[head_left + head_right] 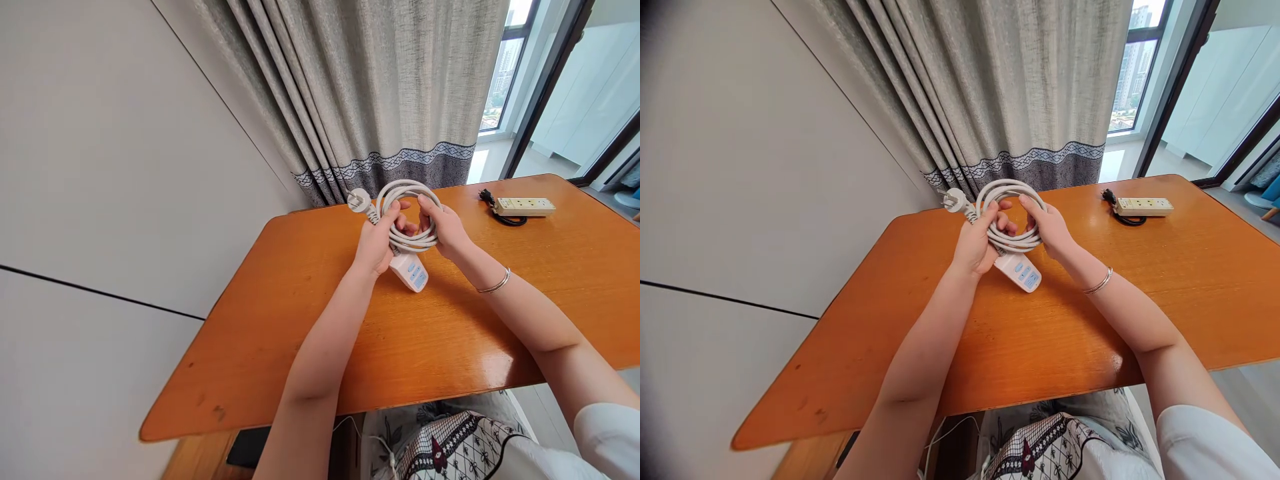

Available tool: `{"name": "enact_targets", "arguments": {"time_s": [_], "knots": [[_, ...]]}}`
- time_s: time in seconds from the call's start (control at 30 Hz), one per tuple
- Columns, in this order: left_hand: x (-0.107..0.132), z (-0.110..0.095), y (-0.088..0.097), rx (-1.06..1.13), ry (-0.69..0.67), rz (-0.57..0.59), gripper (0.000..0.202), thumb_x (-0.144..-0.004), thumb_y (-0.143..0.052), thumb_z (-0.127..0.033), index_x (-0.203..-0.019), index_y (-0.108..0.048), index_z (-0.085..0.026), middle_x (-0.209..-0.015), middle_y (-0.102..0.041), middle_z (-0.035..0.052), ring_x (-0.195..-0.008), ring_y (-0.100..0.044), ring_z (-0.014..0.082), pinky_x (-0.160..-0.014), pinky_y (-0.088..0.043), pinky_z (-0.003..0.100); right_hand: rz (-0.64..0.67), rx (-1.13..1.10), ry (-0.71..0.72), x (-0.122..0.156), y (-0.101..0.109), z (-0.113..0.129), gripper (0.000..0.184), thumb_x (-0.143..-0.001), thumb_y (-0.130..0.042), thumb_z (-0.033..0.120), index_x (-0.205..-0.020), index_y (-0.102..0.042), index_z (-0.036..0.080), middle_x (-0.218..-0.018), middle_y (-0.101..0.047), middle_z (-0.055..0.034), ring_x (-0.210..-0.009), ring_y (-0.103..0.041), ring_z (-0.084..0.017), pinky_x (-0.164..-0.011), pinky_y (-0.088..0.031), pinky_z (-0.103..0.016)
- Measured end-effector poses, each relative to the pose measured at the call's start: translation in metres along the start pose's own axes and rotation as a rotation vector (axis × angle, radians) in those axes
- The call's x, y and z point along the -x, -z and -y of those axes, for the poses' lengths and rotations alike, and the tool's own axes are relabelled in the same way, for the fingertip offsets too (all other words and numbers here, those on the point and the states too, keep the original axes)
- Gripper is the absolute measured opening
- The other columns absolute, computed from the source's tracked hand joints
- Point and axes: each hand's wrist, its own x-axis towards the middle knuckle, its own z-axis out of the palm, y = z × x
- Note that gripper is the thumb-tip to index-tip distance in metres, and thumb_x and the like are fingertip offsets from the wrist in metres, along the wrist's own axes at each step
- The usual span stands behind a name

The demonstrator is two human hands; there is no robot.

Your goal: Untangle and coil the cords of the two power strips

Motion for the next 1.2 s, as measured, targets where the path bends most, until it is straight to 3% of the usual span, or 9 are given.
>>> {"name": "enact_targets", "arguments": {"time_s": [0.1,0.23,0.33,0.47,0.57,0.97,1.1,1.2], "knots": [[-0.002,0.003,-0.001,0.033,-0.033,-0.035,0.022,-0.084,-0.078,-0.036,-0.086,-0.067,-0.016,-0.058,-0.053,-0.0056,-0.055,-0.061,0.0088,-0.058,-0.05,0.02,0.026,-0.097,-0.013,0.003,-0.001,0.005,0.057,-0.07,-0.078,0.067,-0.06,-0.043,0.023,-0.047,-0.04,0.0068,-0.045,-0.043,-0.01,-0.044,-0.033,-0.026],[-0.006,0.009,-0.003,0.172,-0.088,-0.105,0.018,-0.088,-0.075,-0.032,-0.085,-0.067,-0.016,-0.052,-0.043,-0.0087,-0.046,-0.048,0.0043,-0.052,-0.044,0.017,0.052,-0.362,-0.127,0.008,-0.008,0.011,0.053,-0.078,-0.067,0.074,-0.075,-0.054,0.023,-0.052,-0.042,0.0071,-0.057,-0.055,-0.013,-0.058,-0.048,-0.027],[-0.007,0.013,-0.005,0.234,-0.103,-0.125,0.017,-0.093,-0.069,-0.031,-0.085,-0.067,-0.016,-0.051,-0.04,-0.0087,-0.046,-0.048,0.0041,-0.053,-0.044,0.016,0.064,-0.392,-0.133,0.011,-0.011,0.016,0.056,-0.079,-0.06,0.08,-0.08,-0.058,0.024,-0.05,-0.04,0.0079,-0.056,-0.055,-0.013,-0.063,-0.053,-0.028],[-0.003,0.012,-0.005,0.174,-0.049,-0.081,0.016,-0.091,-0.07,-0.034,-0.086,-0.068,-0.018,-0.051,-0.039,-0.0085,-0.049,-0.053,0.0072,-0.056,-0.048,0.02,0.011,-0.266,-0.089,0.012,-0.01,0.021,0.057,-0.078,-0.061,0.081,-0.072,-0.054,0.025,-0.041,-0.023,0.0121,-0.038,-0.031,-0.01,-0.052,-0.048,-0.026],[0.0,0.007,-0.003,0.12,-0.006,-0.04,0.016,-0.086,-0.075,-0.033,-0.087,-0.069,-0.018,-0.051,-0.038,-0.0089,-0.053,-0.057,0.0091,-0.058,-0.049,0.02,-0.014,-0.236,-0.077,0.014,-0.01,0.024,0.06,-0.078,-0.058,0.083,-0.068,-0.047,0.026,-0.04,-0.019,0.0127,-0.035,-0.021,-0.009,-0.045,-0.043,-0.025],[-0.003,-0.003,0.011,-0.094,-0.189,0.027,0.033,-0.065,-0.089,-0.023,-0.089,-0.067,-0.019,-0.069,-0.066,-0.0048,-0.057,-0.065,0.0097,-0.057,-0.05,0.021,0.111,-0.287,-0.106,0.016,-0.009,0.028,0.062,-0.079,-0.058,0.083,-0.065,-0.044,0.024,-0.039,-0.02,0.0135,-0.033,-0.016,-0.005,-0.039,-0.035,-0.022],[0.0,-0.013,0.016,-0.131,-0.145,0.103,0.03,-0.067,-0.089,-0.026,-0.088,-0.068,-0.019,-0.061,-0.061,-0.0061,-0.056,-0.066,0.0115,-0.055,-0.049,0.021,0.135,-0.219,-0.13,0.016,-0.007,0.032,0.061,-0.082,-0.057,0.081,-0.065,-0.044,0.024,-0.039,-0.02,0.0132,-0.033,-0.017,-0.005,-0.038,-0.032,-0.022],[0.002,-0.017,0.017,-0.127,-0.051,0.17,0.027,-0.07,-0.088,-0.031,-0.08,-0.066,-0.017,-0.05,-0.049,-0.0078,-0.056,-0.064,0.0118,-0.055,-0.049,0.02,0.146,-0.2,-0.127,0.017,-0.007,0.033,0.061,-0.082,-0.057,0.08,-0.063,-0.043,0.024,-0.04,-0.019,0.0131,-0.034,-0.015,-0.005,-0.039,-0.032,-0.022]]}}
